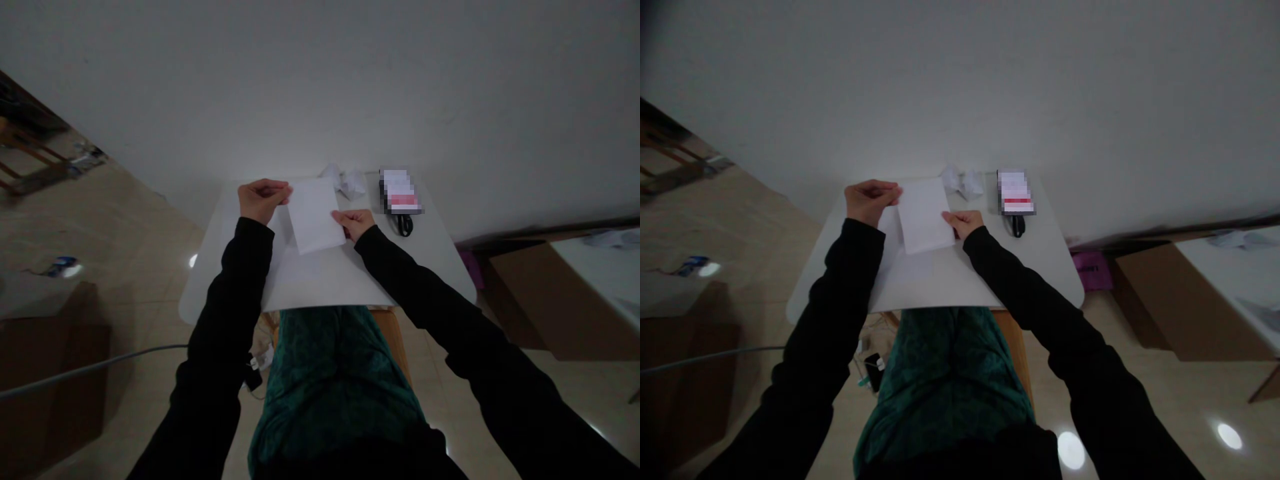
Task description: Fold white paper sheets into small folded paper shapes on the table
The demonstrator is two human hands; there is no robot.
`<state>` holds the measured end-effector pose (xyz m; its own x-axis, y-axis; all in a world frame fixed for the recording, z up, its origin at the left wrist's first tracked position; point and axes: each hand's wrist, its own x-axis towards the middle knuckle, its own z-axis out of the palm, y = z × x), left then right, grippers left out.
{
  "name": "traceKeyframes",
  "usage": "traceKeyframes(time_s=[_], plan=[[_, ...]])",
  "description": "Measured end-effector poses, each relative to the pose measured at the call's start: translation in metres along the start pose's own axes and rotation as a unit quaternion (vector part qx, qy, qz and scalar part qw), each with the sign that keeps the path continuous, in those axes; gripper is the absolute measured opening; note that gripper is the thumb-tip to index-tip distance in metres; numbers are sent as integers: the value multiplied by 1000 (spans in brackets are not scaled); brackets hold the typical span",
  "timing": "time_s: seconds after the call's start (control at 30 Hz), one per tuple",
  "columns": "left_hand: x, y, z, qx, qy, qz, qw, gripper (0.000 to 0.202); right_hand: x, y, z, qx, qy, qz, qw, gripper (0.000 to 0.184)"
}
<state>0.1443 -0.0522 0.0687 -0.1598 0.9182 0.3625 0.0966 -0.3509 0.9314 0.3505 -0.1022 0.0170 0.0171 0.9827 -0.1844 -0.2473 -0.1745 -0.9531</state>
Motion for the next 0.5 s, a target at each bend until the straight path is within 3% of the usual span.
traceKeyframes(time_s=[0.4, 0.5], plan=[[4, -1, -6, -15, 17, 6, 1000, 13, -9, -1, 8, 9, -8, -10, 1000, 40], [5, -1, -8, -12, 27, 3, 1000, 13, -17, -6, 12, 22, -18, 20, 999, 36]])
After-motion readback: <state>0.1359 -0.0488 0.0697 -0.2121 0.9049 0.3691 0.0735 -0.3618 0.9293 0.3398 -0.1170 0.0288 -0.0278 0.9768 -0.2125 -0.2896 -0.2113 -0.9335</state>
